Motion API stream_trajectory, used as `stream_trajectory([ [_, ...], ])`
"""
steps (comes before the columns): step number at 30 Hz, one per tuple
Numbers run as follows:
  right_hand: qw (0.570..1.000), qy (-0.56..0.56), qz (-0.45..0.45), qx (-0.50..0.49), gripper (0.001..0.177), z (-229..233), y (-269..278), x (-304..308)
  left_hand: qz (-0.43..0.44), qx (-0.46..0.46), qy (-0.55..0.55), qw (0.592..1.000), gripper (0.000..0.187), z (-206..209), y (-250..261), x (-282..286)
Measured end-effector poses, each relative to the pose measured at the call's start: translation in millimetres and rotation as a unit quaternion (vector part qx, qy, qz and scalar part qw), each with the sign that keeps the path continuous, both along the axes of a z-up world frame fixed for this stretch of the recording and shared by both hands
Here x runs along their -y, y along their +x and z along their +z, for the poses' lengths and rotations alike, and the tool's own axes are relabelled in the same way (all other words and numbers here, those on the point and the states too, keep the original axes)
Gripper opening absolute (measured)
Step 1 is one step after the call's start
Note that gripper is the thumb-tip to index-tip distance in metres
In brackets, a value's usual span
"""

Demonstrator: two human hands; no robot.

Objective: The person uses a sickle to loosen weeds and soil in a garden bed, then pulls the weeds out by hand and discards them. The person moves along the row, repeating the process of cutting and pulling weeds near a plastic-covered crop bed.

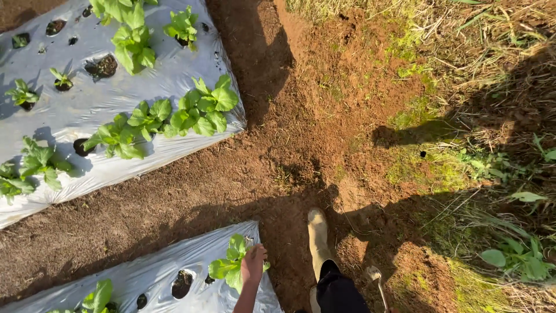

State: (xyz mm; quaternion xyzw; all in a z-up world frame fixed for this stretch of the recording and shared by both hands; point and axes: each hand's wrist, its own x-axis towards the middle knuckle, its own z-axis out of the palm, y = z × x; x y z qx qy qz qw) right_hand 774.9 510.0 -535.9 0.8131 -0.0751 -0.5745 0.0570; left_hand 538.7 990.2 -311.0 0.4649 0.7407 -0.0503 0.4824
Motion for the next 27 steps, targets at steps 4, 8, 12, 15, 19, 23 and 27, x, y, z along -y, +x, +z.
stream_trajectory([
  [4,0.991,-0.023,-0.113,-0.070,0.031,24.9,-8.8,-55.5,-0.043,-0.028,-0.018,0.999,0.038,-10.2,45.9,-42.8],
  [8,0.970,0.113,-0.212,0.026,0.023,121.1,7.1,-143.4,-0.088,0.015,-0.010,0.996,0.038,3.3,94.4,-91.4],
  [12,0.960,0.108,-0.248,0.068,0.024,158.9,29.2,-218.6,-0.124,0.071,-0.056,0.988,0.025,30.5,153.7,-149.8],
  [15,0.947,0.086,-0.302,0.069,0.025,149.8,16.0,-238.6,-0.169,0.098,-0.082,0.977,0.022,16.7,174.9,-190.1],
  [19,0.887,-0.094,-0.452,-0.029,0.050,133.6,6.4,-290.3,-0.227,0.055,-0.139,0.962,0.035,11.9,218.1,-257.8],
  [23,0.855,-0.117,-0.504,0.017,0.053,110.7,-119.0,-314.1,-0.643,-0.033,-0.170,0.746,0.033,18.0,257.1,-340.8],
  [27,0.817,-0.126,-0.556,0.085,0.043,132.3,-195.5,-401.9,-0.511,-0.001,-0.147,0.847,0.039,-52.9,248.1,-458.4],
])
